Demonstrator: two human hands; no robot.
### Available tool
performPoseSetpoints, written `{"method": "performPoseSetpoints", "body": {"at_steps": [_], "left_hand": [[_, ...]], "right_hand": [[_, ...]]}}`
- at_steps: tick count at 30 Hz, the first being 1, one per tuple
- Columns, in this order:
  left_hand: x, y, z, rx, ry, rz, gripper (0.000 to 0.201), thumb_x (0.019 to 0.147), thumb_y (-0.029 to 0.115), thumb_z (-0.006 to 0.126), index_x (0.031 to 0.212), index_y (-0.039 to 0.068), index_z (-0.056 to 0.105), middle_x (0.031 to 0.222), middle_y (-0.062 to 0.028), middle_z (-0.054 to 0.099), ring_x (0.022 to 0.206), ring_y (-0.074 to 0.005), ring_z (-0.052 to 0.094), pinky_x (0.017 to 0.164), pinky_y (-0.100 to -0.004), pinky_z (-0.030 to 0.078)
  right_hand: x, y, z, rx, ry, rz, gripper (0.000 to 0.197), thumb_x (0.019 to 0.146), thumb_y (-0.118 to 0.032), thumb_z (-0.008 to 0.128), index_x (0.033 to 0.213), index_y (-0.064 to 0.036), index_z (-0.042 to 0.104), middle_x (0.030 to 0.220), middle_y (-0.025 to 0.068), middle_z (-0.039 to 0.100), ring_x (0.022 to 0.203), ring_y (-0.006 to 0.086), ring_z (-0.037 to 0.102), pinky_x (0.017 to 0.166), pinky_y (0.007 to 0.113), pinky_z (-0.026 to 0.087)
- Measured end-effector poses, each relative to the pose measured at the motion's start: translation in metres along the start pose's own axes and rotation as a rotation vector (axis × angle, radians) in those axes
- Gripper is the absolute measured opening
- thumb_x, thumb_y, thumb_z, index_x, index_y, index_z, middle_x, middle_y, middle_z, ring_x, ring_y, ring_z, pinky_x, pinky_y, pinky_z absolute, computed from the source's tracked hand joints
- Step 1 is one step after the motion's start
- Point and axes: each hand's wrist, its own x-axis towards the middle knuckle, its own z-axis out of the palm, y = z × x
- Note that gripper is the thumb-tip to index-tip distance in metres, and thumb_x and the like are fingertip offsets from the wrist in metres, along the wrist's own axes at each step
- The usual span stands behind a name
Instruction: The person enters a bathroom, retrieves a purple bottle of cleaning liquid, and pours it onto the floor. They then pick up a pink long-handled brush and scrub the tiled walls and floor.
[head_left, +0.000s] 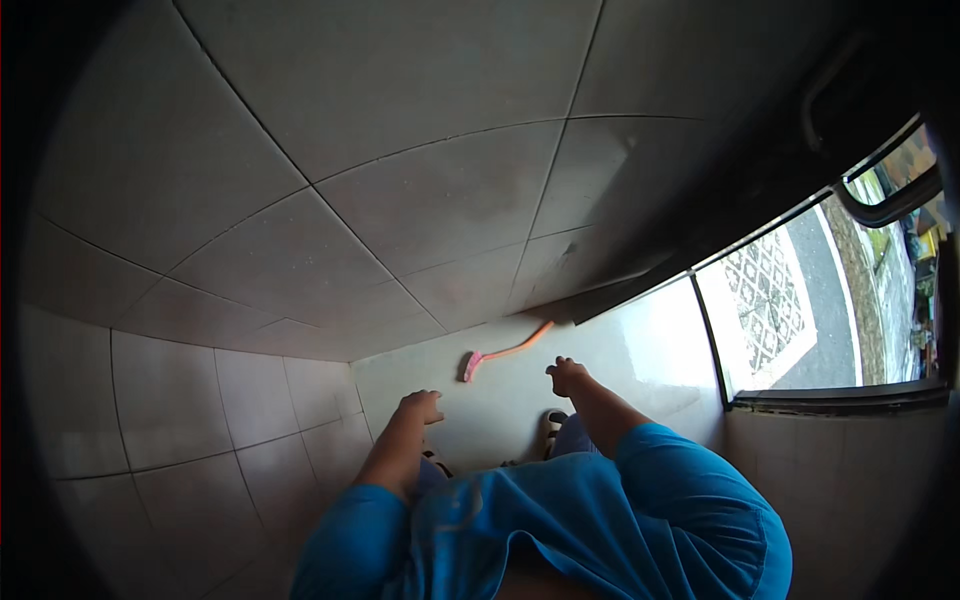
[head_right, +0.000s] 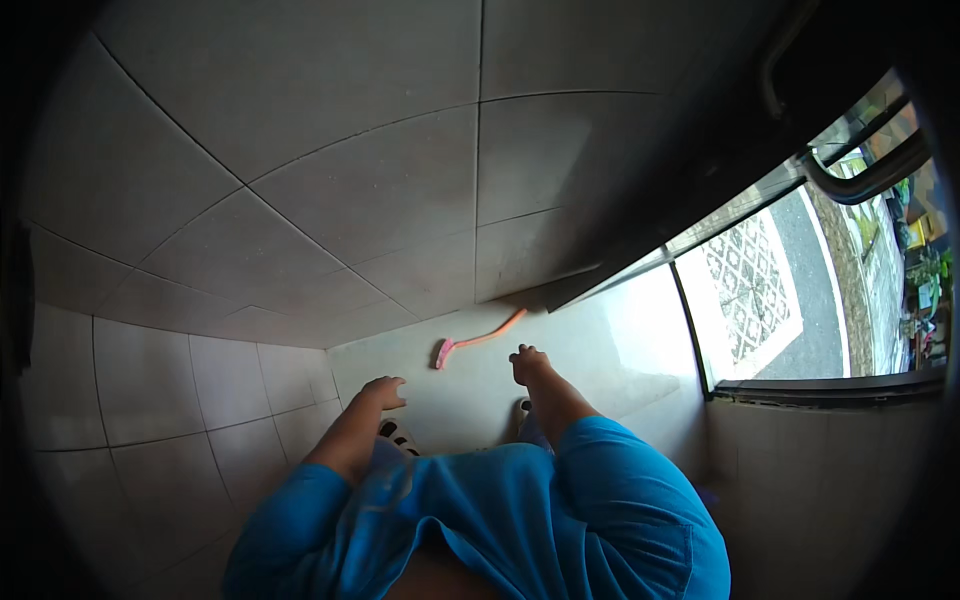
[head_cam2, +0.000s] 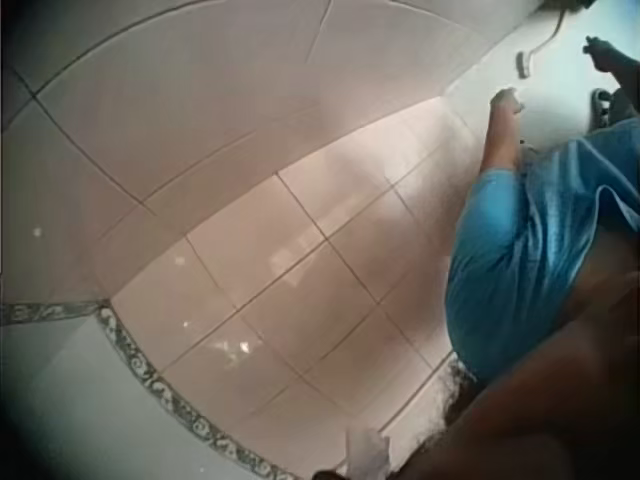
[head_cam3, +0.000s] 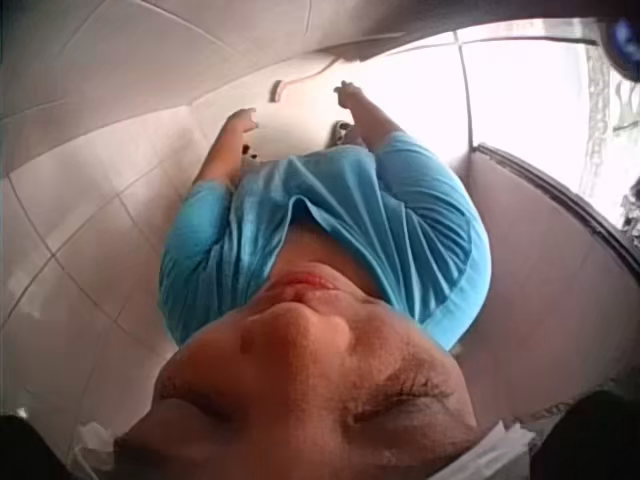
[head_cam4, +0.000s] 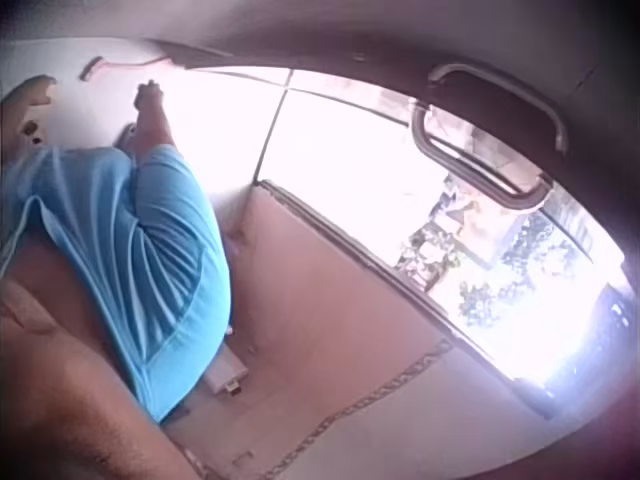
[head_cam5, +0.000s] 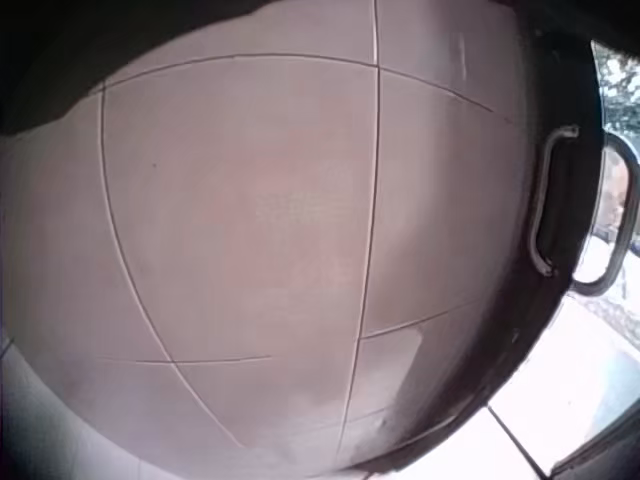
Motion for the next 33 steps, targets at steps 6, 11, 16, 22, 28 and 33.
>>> {"method": "performPoseSetpoints", "body": {"at_steps": [6,11,16,22,28,33], "left_hand": [[0.126,0.002,0.064,-0.823,0.245,0.225,0.070,0.068,0.037,0.071,0.122,0.003,0.043,0.109,-0.0149,0.056,0.099,-0.0225,0.054,0.086,-0.0316,0.042],[0.192,-0.018,0.114,-0.998,0.162,0.171,0.068,0.070,0.033,0.072,0.123,0.003,0.041,0.111,-0.0114,0.054,0.102,-0.0203,0.051,0.089,-0.0312,0.039],[0.234,-0.041,0.174,-1.011,0.041,0.132,0.062,0.075,0.032,0.066,0.125,0.004,0.040,0.113,-0.0133,0.052,0.105,-0.0208,0.049,0.089,-0.0305,0.038],[0.234,-0.028,0.181,-0.832,0.022,0.267,0.058,0.078,0.033,0.063,0.124,0.006,0.041,0.116,-0.0145,0.049,0.110,-0.0205,0.046,0.092,-0.0317,0.036],[0.204,-0.047,0.203,-0.952,0.038,0.247,0.054,0.080,0.035,0.060,0.124,0.010,0.042,0.117,-0.0124,0.048,0.110,-0.0192,0.044,0.091,-0.0321,0.036],[0.182,-0.073,0.204,-0.849,0.098,0.173,0.053,0.080,0.035,0.060,0.124,0.011,0.043,0.117,-0.0103,0.049,0.109,-0.0187,0.046,0.089,-0.0315,0.037]], "right_hand": [[0.128,-0.008,0.063,-0.173,0.017,0.038,0.035,0.081,-0.017,0.045,0.116,-0.0166,0.050,0.120,0.0101,0.043,0.113,0.0249,0.044,0.087,0.041,0.043],[0.254,-0.002,0.130,-0.161,0.174,0.078,0.040,0.083,-0.020,0.044,0.123,-0.0192,0.045,0.126,0.0082,0.040,0.116,0.0243,0.041,0.087,0.043,0.041],[0.345,0.024,0.181,-0.217,0.564,0.131,0.034,0.086,-0.022,0.042,0.118,-0.0198,0.051,0.126,0.0068,0.041,0.118,0.0236,0.037,0.089,0.045,0.036],[0.347,0.029,0.209,0.013,0.551,0.118,0.027,0.085,-0.020,0.040,0.105,-0.0188,0.058,0.101,0.0050,0.055,0.106,0.0236,0.048,0.086,0.044,0.038],[0.378,0.033,0.218,-0.258,0.636,0.146,0.024,0.082,-0.026,0.047,0.099,-0.0185,0.062,0.113,0.0033,0.048,0.113,0.0246,0.039,0.096,0.054,0.024],[0.423,0.063,0.258,-0.547,0.580,0.208,0.026,0.074,-0.038,0.059,0.097,-0.0256,0.065,0.109,-0.0034,0.050,0.105,0.0179,0.043,0.096,0.049,0.022]]}}
